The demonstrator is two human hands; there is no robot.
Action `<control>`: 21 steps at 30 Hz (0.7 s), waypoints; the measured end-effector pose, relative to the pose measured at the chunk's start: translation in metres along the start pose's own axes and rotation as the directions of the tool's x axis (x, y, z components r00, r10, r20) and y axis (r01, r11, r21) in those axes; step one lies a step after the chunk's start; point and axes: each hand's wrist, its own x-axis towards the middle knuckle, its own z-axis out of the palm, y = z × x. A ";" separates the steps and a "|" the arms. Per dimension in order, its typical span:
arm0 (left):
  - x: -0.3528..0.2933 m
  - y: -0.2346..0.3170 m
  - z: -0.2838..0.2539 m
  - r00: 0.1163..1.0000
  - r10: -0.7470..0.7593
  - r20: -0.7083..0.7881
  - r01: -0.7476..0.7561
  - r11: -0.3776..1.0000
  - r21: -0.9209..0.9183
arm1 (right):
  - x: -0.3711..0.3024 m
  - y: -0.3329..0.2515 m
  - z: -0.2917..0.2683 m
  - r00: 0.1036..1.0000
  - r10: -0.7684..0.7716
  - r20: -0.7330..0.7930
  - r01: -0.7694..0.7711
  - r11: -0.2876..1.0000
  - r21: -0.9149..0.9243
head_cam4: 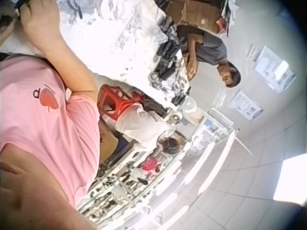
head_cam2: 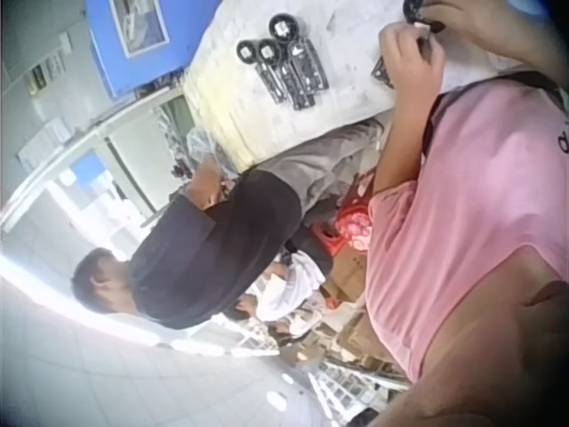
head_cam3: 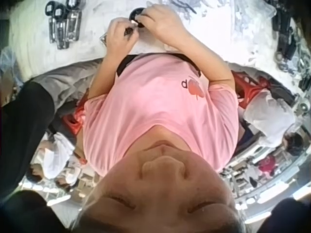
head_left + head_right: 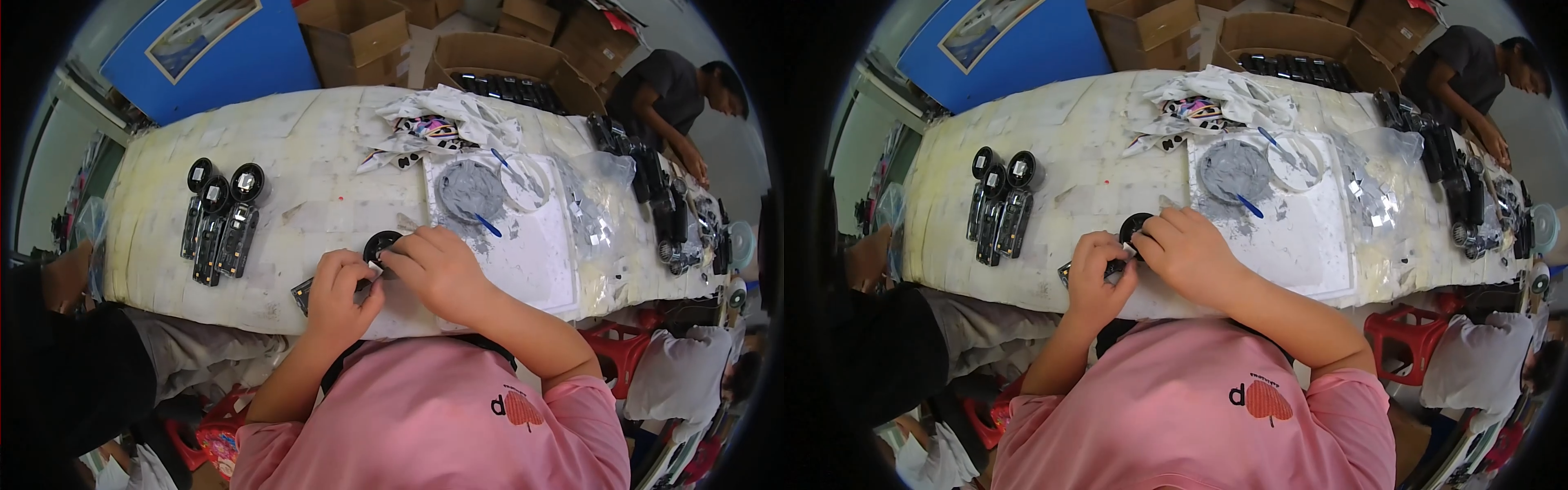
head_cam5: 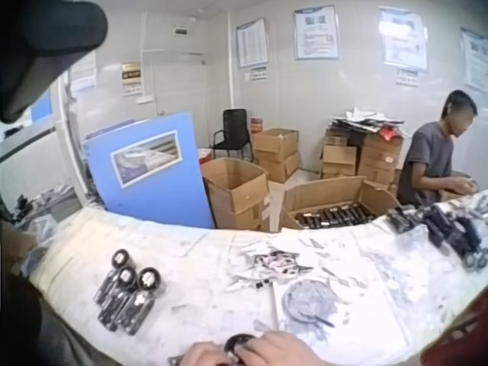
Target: The person applies adhesive paste to small plastic electronic component housings using a brush tool.
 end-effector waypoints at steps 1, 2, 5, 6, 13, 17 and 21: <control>0.000 0.000 0.000 1.000 0.003 0.004 -0.003 1.000 -0.001 | -0.002 0.001 0.003 1.000 0.000 -0.013 0.000 1.000 0.018; 0.000 0.000 0.001 1.000 -0.003 -0.001 0.003 1.000 0.004 | -0.004 0.002 0.005 1.000 -0.002 -0.026 0.003 0.999 0.037; 0.001 -0.001 0.002 1.000 0.012 -0.016 -0.012 1.000 0.008 | -0.007 0.001 0.004 0.999 0.031 -0.016 -0.030 0.997 0.066; 0.002 -0.001 0.002 0.999 0.030 -0.030 -0.030 1.000 0.007 | -0.008 0.001 0.004 0.999 0.033 -0.019 -0.032 0.997 0.066; 0.000 0.001 0.004 0.999 0.020 -0.033 -0.020 1.000 0.013 | -0.012 -0.001 0.005 0.996 0.082 -0.024 -0.079 0.991 0.110; 0.000 0.003 0.006 0.999 0.019 -0.045 -0.018 0.999 0.031 | -0.013 -0.003 0.004 0.985 0.170 0.017 -0.170 0.976 0.137; 0.000 0.001 0.007 0.998 0.015 -0.055 -0.013 1.000 0.025 | -0.019 -0.003 -0.018 0.960 0.277 -0.040 -0.269 0.953 0.138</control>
